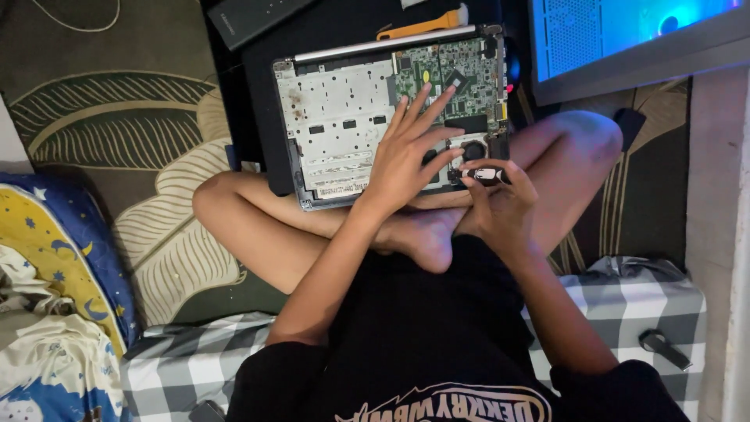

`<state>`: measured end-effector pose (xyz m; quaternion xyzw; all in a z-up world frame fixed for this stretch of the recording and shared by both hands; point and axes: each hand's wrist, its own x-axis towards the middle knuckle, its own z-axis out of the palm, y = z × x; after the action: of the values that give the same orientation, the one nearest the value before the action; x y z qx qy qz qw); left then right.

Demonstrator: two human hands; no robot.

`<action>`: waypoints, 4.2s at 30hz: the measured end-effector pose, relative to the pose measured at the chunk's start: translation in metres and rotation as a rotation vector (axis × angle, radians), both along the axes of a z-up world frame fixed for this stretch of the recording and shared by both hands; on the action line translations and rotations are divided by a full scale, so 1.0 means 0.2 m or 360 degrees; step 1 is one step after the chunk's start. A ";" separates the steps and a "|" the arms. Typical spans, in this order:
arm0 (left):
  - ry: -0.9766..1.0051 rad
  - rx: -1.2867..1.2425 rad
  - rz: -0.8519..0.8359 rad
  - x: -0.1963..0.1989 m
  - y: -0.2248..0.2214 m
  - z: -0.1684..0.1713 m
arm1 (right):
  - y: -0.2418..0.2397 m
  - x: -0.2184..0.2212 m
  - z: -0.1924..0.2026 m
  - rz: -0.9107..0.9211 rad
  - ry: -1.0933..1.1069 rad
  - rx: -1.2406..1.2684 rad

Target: The person is unscrewing and removing components from a laptop's internal chassis, specifically focusing on the motherboard area and cooling fan.

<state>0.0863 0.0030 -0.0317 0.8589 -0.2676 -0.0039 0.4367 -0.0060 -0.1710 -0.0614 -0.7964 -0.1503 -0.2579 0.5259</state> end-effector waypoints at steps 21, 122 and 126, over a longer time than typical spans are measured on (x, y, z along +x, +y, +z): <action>0.0062 0.0055 -0.0046 0.01 0.02 0.05 | 0.07 0.03 0.26 -0.0196 0.0414 -0.0396; -0.0470 0.0444 0.1014 0.70 0.74 0.05 | -0.14 -0.13 0.27 -0.0637 0.0805 0.0216; -0.0491 0.0410 0.0990 0.70 0.73 0.07 | -0.14 -0.13 0.26 -0.0513 0.0764 0.0406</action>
<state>0.2259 0.1494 -0.0173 0.9375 -0.0538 0.2250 0.2598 -0.0318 -0.2000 -0.0102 -0.7757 0.1399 -0.1593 0.5945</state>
